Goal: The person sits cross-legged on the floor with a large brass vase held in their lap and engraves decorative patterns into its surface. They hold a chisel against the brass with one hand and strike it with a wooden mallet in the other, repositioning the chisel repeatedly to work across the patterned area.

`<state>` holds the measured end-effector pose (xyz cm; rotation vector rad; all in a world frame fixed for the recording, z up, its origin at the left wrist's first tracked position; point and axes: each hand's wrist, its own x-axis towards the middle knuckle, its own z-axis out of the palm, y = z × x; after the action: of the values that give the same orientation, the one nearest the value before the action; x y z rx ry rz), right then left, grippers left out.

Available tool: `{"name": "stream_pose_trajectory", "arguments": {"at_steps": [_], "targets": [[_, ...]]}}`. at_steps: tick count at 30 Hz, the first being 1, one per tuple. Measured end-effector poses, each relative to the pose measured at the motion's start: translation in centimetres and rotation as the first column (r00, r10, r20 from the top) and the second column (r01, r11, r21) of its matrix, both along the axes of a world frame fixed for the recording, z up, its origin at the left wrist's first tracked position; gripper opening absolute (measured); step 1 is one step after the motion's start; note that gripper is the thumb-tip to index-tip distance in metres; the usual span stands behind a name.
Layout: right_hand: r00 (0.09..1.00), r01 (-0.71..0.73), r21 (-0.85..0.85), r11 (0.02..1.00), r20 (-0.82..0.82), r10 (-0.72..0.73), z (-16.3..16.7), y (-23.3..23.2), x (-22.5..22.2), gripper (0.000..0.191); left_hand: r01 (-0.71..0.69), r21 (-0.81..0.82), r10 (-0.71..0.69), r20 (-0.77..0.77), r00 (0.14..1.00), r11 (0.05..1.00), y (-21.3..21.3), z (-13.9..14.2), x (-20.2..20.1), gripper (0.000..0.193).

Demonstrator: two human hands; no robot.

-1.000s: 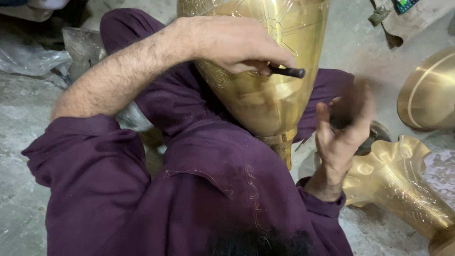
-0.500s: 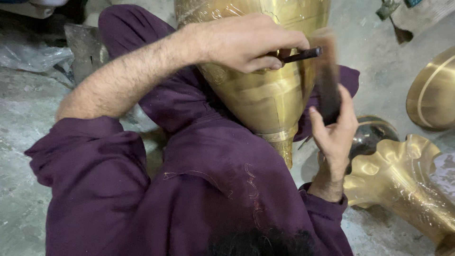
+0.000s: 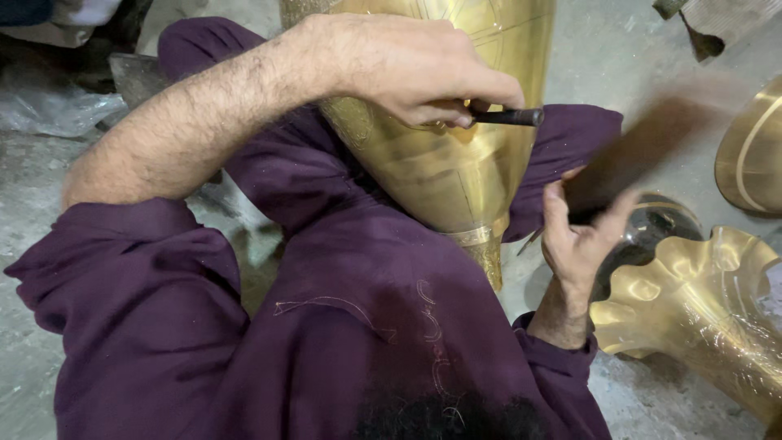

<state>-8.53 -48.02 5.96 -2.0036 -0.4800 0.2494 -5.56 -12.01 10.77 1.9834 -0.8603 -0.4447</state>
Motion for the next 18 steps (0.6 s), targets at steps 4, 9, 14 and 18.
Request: {"name": "stream_pose_trajectory", "arguments": {"at_steps": [4, 9, 14, 18], "targets": [[0.954, -0.055, -0.203, 0.978, 0.277, 0.111, 0.8, -0.7, 0.7, 0.080, 0.007, 0.025, -0.008, 0.043, 0.999, 1.000, 0.1, -0.1, 0.0, 0.042], [0.980, -0.031, -0.149, 0.988, 0.190, 0.060, 1.8, 0.1, 2.1, 0.072, -0.046, 0.025, 0.044, 0.077, 0.996, 0.999, 0.1, -0.5, -0.8, 0.036], [0.932, -0.138, -0.305, 0.942, 0.282, 0.228, 3.3, 0.6, 4.8, 0.072, -0.210, -0.113, 0.219, 0.071, 0.973, 0.971, 0.4, -0.8, -2.3, 0.040], [0.740, -0.163, -0.507, 0.847, 0.505, 0.444, 5.6, 1.1, 7.3, 0.084, -0.326, -0.035, 0.327, 0.021, 0.945, 0.945, 0.1, -1.2, -4.0, 0.034]]}}
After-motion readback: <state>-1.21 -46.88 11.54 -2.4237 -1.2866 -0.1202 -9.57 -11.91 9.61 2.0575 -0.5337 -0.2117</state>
